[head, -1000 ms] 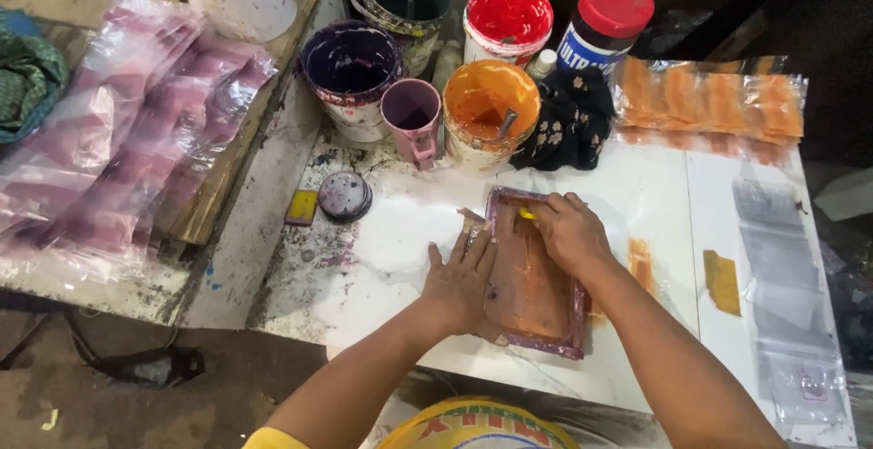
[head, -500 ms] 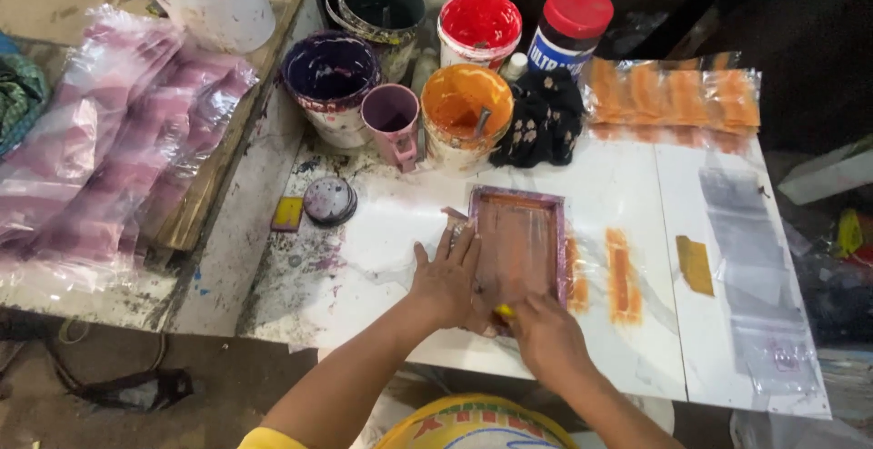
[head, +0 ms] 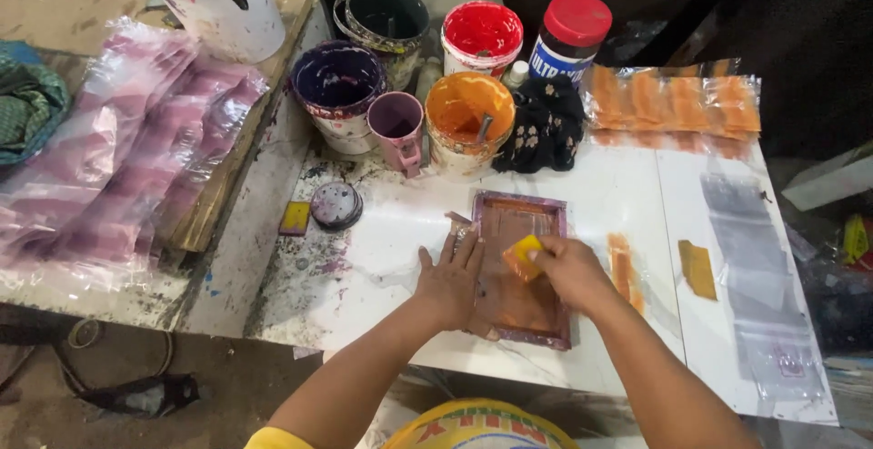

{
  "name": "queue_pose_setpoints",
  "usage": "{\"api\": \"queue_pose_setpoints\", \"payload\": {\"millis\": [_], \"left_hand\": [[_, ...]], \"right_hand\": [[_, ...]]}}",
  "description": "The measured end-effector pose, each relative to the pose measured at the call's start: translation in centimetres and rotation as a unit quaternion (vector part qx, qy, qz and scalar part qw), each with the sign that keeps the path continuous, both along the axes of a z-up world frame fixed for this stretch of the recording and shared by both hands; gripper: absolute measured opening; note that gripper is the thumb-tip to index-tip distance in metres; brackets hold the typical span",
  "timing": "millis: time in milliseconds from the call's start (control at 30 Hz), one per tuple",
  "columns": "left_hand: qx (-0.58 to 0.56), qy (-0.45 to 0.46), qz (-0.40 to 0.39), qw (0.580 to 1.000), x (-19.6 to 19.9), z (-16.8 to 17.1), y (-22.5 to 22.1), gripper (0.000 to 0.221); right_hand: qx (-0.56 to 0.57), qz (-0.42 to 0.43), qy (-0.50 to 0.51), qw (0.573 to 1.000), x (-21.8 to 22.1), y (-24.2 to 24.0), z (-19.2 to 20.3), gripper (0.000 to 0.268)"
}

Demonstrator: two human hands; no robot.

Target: The person is applying a brownish paste onto a small screen printing frame using a small yellow squeegee tool, ensuring even coverage across the mesh.

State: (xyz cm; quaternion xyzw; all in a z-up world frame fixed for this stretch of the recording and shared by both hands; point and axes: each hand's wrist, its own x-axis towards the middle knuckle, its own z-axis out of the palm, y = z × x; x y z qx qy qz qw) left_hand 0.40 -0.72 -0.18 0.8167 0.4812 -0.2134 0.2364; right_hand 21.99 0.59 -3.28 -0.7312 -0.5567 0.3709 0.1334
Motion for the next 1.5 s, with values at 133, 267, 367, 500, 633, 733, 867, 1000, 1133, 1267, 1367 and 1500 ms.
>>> {"api": "queue_pose_setpoints", "payload": {"millis": [133,267,367,500,633,733,867,1000,1133,1267,1367,1500], "left_hand": [[-0.008,-0.001,0.005,1.0,0.0,0.1,0.4,0.126],[-0.021,-0.022,0.009,0.999,-0.4,0.3,0.4,0.128],[-0.022,-0.033,0.011,0.999,-0.3,-0.3,0.9,0.13],[-0.018,-0.027,0.007,0.999,-0.2,-1.1,0.9,0.129],[-0.019,-0.022,0.006,1.0,-0.1,-1.5,0.7,0.129],[-0.017,-0.027,0.016,0.999,-0.1,-1.0,1.0,0.129],[-0.026,-0.035,0.018,0.999,-0.3,-0.5,0.7,0.13],[-0.025,-0.04,0.019,0.999,-0.3,-0.7,1.0,0.13],[-0.012,-0.034,0.01,0.999,-0.3,-1.6,0.8,0.131],[-0.015,-0.038,0.01,0.999,-0.6,-0.6,0.7,0.128],[-0.011,-0.035,0.01,0.999,-0.6,-1.0,0.4,0.127],[-0.013,-0.035,0.008,0.999,-0.4,-0.8,0.7,0.13]], "right_hand": [[0.181,0.088,-0.075,0.977,1.1,3.7,-4.0,0.025],[0.313,0.176,-0.214,0.908,2.2,6.7,-8.4,0.015],[0.34,0.205,-0.243,0.885,2.7,7.8,-10.6,0.014],[0.361,0.232,-0.244,0.869,3.0,8.9,-12.8,0.014],[0.396,0.27,-0.237,0.845,1.3,6.2,-10.3,0.012],[0.391,0.335,-0.165,0.841,-0.3,2.1,-7.0,0.021],[0.382,0.428,-0.103,0.813,1.4,-2.1,-10.5,0.033],[0.311,0.484,-0.058,0.816,2.9,-2.9,-10.8,0.027],[0.261,0.511,-0.05,0.818,4.2,-2.0,-8.3,0.023],[0.207,0.472,-0.119,0.849,4.3,1.0,-3.9,0.017],[0.222,0.352,-0.183,0.89,3.6,3.1,-2.3,0.024],[0.36,0.22,-0.253,0.871,3.8,5.4,-5.8,0.029]]}}
